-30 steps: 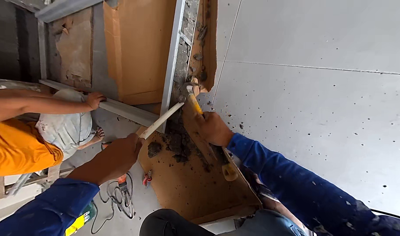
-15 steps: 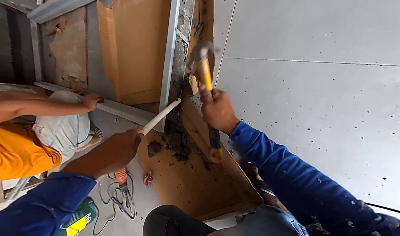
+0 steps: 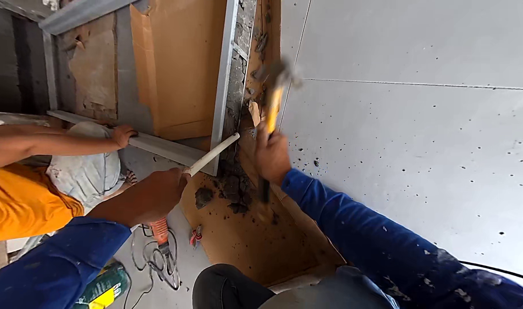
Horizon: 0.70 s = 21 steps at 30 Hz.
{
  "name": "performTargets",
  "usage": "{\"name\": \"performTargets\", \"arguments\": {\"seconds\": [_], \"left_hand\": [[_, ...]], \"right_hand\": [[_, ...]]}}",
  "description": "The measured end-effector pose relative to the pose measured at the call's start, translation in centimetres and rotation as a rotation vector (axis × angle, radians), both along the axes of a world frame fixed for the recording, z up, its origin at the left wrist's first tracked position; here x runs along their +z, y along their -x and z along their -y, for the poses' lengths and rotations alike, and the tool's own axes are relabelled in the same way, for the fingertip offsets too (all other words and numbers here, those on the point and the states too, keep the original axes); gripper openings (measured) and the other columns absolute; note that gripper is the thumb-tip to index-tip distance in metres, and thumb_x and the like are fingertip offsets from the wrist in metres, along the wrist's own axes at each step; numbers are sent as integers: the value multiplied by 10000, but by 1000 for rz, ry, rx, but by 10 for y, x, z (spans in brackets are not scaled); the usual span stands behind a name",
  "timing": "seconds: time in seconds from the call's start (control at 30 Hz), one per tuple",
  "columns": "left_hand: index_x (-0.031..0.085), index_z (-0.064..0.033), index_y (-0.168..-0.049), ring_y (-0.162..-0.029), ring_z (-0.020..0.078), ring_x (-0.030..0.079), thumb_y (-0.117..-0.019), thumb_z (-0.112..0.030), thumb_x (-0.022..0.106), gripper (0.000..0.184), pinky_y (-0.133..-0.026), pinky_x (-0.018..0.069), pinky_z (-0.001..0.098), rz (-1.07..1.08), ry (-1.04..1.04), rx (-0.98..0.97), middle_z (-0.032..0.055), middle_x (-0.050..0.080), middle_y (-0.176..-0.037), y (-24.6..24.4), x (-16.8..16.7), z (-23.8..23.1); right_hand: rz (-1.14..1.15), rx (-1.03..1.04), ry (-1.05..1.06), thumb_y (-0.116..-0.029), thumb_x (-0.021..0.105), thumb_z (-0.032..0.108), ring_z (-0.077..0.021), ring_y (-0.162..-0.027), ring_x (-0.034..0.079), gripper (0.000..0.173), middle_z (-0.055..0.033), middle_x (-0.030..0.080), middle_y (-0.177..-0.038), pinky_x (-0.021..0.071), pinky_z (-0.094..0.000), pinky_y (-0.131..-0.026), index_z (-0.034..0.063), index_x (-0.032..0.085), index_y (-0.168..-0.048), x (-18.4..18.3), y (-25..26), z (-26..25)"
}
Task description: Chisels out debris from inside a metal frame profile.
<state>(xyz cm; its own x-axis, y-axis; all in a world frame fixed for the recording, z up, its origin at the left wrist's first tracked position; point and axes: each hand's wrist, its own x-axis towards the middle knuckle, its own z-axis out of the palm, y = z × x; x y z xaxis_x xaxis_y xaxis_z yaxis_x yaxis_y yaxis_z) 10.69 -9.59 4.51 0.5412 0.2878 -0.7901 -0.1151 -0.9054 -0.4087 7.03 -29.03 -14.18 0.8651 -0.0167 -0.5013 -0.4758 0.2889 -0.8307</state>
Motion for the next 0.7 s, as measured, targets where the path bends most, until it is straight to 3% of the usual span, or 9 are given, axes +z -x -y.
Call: {"name": "performTargets", "arguments": {"seconds": [0.07, 0.1, 0.17, 0.27, 0.37, 0.43, 0.57, 0.6, 0.7], "left_hand": [[546, -85, -1016, -611, 220, 581, -1099, -404, 388, 366, -558, 515, 405, -14, -9, 14, 75, 554, -729, -2, 0, 0], [549, -83, -1021, -615, 221, 581, -1099, -404, 391, 366, -564, 518, 407, -17, -10, 20, 77, 557, -736, -5, -1, 0], [561, -66, -1039, -615, 236, 581, -1100, -411, 393, 388, -576, 520, 424, -13, -2, 40, 94, 562, -747, -7, -1, -1], [570, -83, -1020, -578, 221, 576, -1095, -415, 405, 378, -542, 522, 418, 1, 11, 26, 84, 569, -724, -4, -2, -5], [561, -71, -1043, -590, 232, 579, -1102, -400, 396, 373, -548, 522, 411, -26, -11, 51, 100, 565, -748, -10, 0, 5], [563, -52, -1044, -556, 242, 563, -1113, -399, 374, 401, -529, 515, 411, -41, -22, 65, 118, 557, -739, -21, 0, 16], [561, -29, -1077, -485, 236, 508, -1120, -442, 282, 500, -463, 475, 393, -115, -54, 110, 129, 520, -684, -41, 1, 25], [551, -37, -1061, -457, 214, 491, -1117, -452, 280, 499, -436, 467, 367, -123, -60, 125, 114, 508, -665, -46, 1, 26], [537, -23, -1069, -464, 202, 481, -1124, -434, 272, 491, -445, 458, 343, -164, -74, 151, 110, 491, -672, -59, 3, 40]], "right_hand": [[-202, 445, -13, -1109, 351, 484, -197, -477, 577, 542, -104, 562, -637, 524, -378, -476, 26, 575, -925, -2, -3, 7], [-237, 532, -12, -1103, 350, 510, -201, -489, 592, 562, -102, 579, -654, 537, -380, -486, 28, 588, -937, -3, -11, 13], [-162, 448, 23, -1098, 345, 527, -215, -502, 595, 593, -92, 583, -644, 538, -417, -513, 31, 612, -913, 2, -20, 23], [-49, 112, 57, -1098, 336, 512, -226, -483, 542, 568, -78, 520, -601, 488, -448, -473, 52, 572, -862, -5, -9, 2], [-207, 468, 14, -1111, 335, 478, -206, -512, 575, 553, -105, 563, -674, 526, -399, -503, 20, 599, -949, -8, -4, 1], [-223, 552, 11, -1103, 343, 504, -211, -549, 590, 580, -103, 583, -714, 537, -411, -547, 15, 625, -972, -2, -24, 24], [-57, 40, 8, -1094, 316, 543, -225, -450, 563, 602, -80, 535, -592, 535, -442, -455, 40, 563, -874, -4, -26, 9], [-87, 39, -1, -1097, 315, 529, -223, -456, 550, 584, -79, 524, -597, 520, -436, -458, 42, 548, -875, -7, -22, -1], [-296, 492, -63, -1103, 326, 510, -175, -501, 560, 575, -63, 545, -649, 517, -365, -503, 33, 594, -928, -14, -21, 9]]}}
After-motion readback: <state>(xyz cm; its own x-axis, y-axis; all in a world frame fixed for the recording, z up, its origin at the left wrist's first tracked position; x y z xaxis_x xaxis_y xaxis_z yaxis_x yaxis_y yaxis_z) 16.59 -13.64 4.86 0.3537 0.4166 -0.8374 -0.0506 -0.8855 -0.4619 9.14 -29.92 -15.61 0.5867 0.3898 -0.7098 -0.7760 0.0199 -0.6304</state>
